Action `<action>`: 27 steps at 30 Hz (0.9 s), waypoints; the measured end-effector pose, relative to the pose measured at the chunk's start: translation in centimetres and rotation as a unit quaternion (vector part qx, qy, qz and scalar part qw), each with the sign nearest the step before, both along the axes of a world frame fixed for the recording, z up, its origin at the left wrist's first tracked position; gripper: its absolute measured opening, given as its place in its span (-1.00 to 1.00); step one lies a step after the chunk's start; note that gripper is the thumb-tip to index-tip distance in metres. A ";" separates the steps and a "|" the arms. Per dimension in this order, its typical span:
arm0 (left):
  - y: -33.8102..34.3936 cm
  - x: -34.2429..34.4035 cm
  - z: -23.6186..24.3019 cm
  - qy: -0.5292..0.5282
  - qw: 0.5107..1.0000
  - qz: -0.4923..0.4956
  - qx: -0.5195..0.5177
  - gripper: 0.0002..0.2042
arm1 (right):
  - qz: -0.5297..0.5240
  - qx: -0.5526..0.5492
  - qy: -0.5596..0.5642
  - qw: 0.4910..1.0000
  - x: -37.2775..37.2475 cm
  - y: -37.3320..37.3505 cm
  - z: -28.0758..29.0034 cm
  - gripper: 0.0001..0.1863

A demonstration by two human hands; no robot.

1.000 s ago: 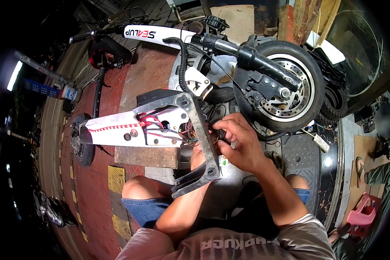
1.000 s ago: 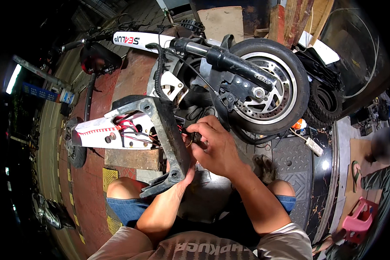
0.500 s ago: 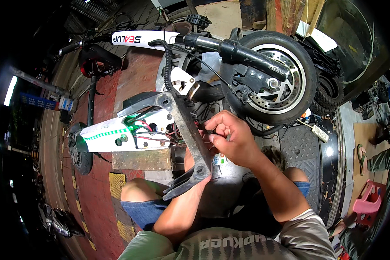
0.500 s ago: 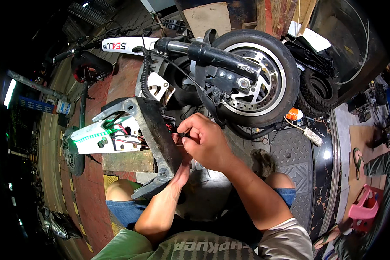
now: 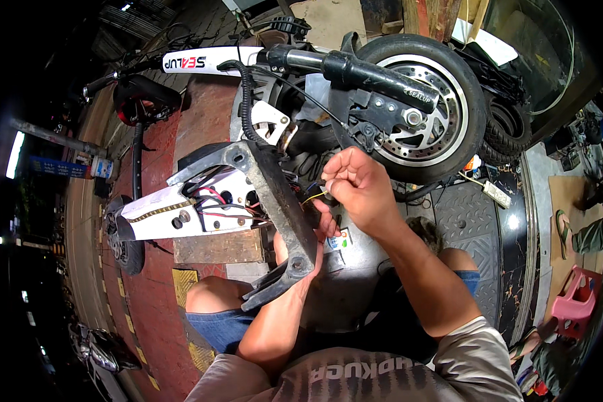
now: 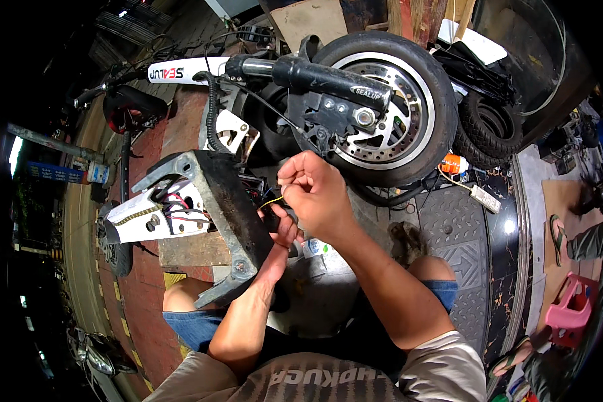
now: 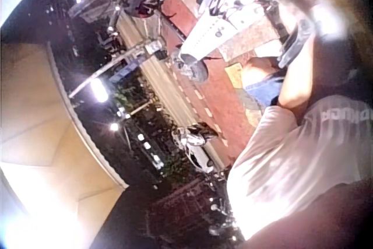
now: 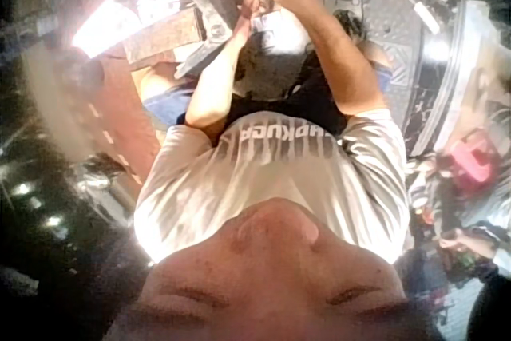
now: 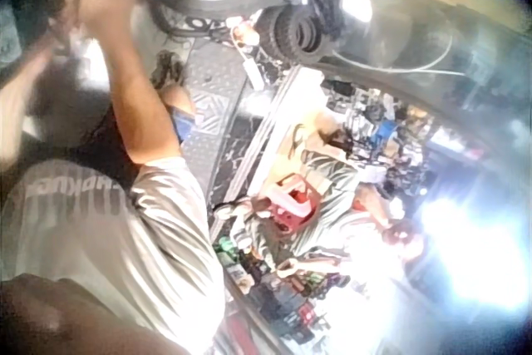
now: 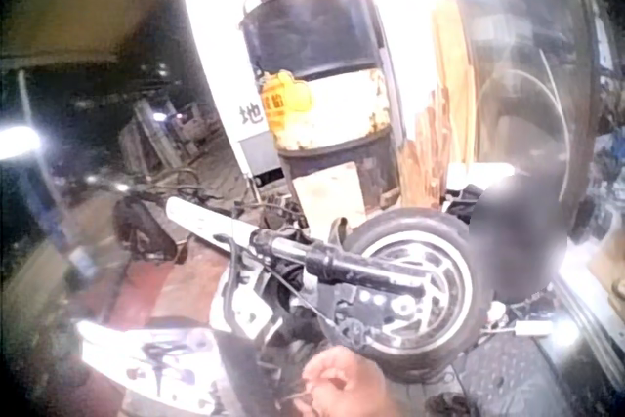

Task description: The person uses a screwdriver to remove screws from the side panel of an electric scooter, lifts the plastic housing to reveal the wiring, and disconnects several electrical connectors by hand.

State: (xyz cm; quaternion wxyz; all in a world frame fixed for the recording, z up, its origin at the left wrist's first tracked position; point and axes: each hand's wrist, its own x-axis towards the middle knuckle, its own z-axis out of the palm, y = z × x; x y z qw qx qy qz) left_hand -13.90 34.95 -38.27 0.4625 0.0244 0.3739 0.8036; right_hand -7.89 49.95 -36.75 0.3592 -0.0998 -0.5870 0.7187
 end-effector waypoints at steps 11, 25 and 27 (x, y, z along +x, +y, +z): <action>0.7 0.2 1.3 0.065 0.998 -0.017 0.002 -0.83 | 0.159 -0.157 -0.008 0.975 1.8 1.4 2.3 -0.80; 1.4 -0.2 2.8 0.113 0.993 -0.037 -0.025 -0.86 | 0.095 0.119 -0.045 0.987 2.1 1.2 2.9 -0.78; 1.2 0.2 2.5 0.097 0.995 -0.011 -0.022 -0.82 | 0.092 0.217 -0.079 0.969 2.8 1.4 3.3 -0.71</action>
